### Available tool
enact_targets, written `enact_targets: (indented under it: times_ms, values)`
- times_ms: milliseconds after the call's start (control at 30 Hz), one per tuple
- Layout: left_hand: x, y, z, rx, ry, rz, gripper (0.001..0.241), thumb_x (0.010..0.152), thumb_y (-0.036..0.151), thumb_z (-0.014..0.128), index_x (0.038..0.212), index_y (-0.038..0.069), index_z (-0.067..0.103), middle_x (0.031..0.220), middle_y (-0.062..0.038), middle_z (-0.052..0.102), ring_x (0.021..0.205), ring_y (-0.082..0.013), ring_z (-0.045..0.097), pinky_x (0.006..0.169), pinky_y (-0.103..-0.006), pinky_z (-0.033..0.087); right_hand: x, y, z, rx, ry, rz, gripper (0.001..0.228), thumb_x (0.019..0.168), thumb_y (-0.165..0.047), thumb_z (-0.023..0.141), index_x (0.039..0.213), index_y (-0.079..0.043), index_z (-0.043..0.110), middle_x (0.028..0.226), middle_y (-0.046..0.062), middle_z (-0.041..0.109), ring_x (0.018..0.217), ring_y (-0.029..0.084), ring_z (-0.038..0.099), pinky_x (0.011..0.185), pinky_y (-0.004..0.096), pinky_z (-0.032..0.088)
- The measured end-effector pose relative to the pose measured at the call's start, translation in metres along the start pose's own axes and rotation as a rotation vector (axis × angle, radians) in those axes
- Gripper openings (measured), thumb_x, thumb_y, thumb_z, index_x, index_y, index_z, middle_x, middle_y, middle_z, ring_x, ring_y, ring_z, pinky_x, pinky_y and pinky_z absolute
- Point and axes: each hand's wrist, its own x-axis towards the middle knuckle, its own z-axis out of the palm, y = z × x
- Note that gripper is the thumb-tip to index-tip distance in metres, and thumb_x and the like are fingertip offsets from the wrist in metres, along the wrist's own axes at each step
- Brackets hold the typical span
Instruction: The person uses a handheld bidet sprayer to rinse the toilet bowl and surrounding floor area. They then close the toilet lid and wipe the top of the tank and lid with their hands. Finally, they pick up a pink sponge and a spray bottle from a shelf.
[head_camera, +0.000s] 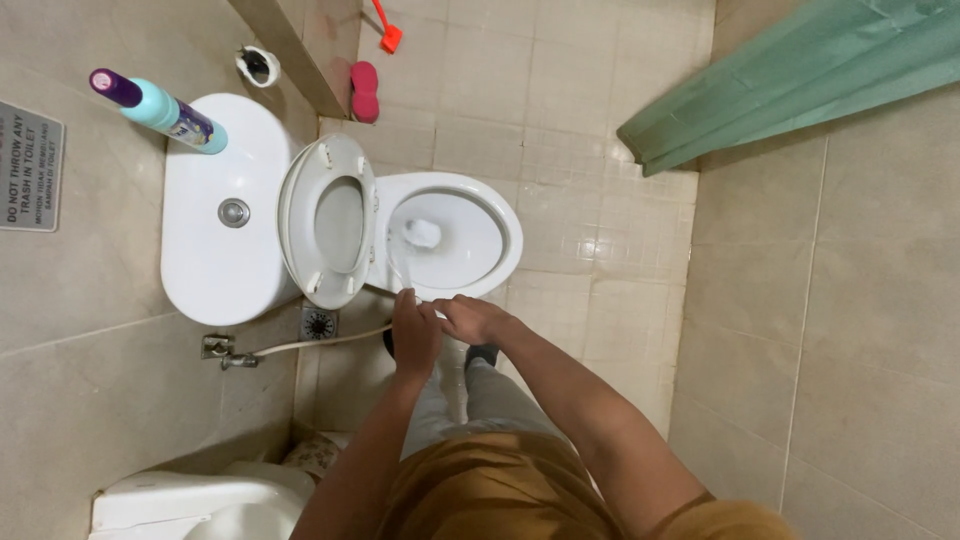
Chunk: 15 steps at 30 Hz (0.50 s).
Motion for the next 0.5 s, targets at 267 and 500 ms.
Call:
enact_targets:
  times_ms: [267, 500]
  values:
    - [0.003, -0.01, 0.007, 0.004, -0.01, 0.008, 0.052, 0.101, 0.018, 0.038, 0.139, -0.015, 0.048, 0.148, -0.033, 0.048, 0.135, -0.0462, 0.049, 0.113, -0.0478, 0.039, 0.0, 0.003, 0.0, -0.016, 0.005, 0.016, 0.043, 0.104, -0.031, 0.045, 0.141, -0.012, 0.054, 0.107, 0.016, 0.073, 0.103, 0.032, 0.07, 0.097, 0.048, 0.051]
    - [0.01, -0.002, 0.018, 0.064, -0.055, 0.1, 0.05, 0.1, 0.016, 0.037, 0.137, -0.016, 0.051, 0.146, -0.033, 0.05, 0.132, -0.0469, 0.052, 0.113, -0.0485, 0.043, -0.009, 0.021, 0.0, 0.031, 0.139, 0.0, 0.044, 0.105, -0.038, 0.046, 0.136, -0.009, 0.058, 0.102, 0.019, 0.074, 0.101, 0.035, 0.07, 0.095, 0.048, 0.053]
